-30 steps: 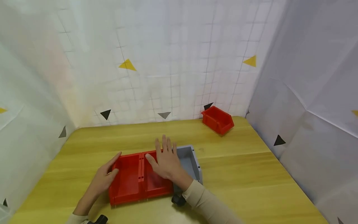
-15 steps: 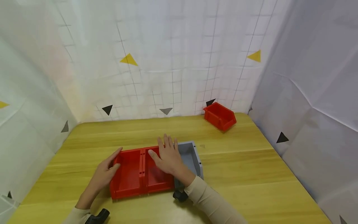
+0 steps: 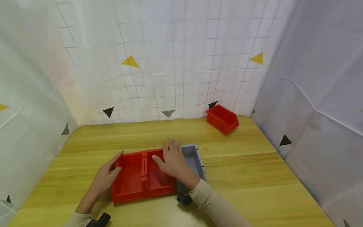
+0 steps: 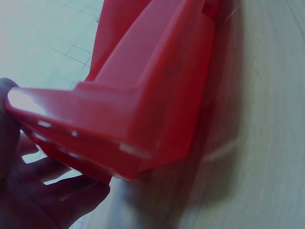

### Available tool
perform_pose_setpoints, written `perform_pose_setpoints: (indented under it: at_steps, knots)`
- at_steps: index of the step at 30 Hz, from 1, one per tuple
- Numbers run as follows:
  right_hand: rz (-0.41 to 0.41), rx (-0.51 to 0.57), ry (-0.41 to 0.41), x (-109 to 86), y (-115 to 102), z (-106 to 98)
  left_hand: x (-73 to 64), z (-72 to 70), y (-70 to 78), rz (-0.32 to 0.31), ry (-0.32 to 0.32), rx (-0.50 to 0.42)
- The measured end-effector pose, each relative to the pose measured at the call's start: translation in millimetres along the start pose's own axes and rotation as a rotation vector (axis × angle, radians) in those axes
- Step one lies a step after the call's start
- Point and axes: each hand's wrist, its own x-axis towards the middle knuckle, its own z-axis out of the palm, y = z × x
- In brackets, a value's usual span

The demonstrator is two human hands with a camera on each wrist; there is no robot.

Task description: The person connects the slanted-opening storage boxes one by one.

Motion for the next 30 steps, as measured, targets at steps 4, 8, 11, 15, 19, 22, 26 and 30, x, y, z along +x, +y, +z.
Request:
perform_pose_setpoints:
  at_steps: [4,8,11,15,19,22,26,30]
  knots:
    - [-0.008,-0.006,-0.013,-1.3,2.4,-1.2,0.5,-0.1,1.0,-0.006,-0.003,-0.002]
    - [-0.01,0.007,-0.019,-1.4,4.4,-11.3,0.7,-0.7,-0.3,0.008,-0.002,-0.01]
    - [-0.03,0.016,-0.018,-0.8,6.6,-26.8,0.6,-1.9,-1.1,0.018,-0.001,-0.019]
    - [-0.055,0.056,-0.038,3.0,16.8,-51.5,1.0,-2.9,-1.4,0.015,-0.003,-0.025]
    - [-0.064,0.105,-0.055,15.0,40.8,-74.9,1.7,-3.8,-1.6,0.013,-0.003,-0.01]
    - [-0.026,0.11,-0.037,26.0,65.8,-91.5,1.5,-5.1,-3.0,0.014,-0.005,0.01]
    - [0.036,0.072,0.022,40.2,107.8,-109.9,0.8,-7.8,-5.7,0.006,-0.001,0.032]
    - [0.117,0.027,0.056,51.6,151.5,-123.6,1.6,-10.6,-7.6,0.002,0.003,0.049]
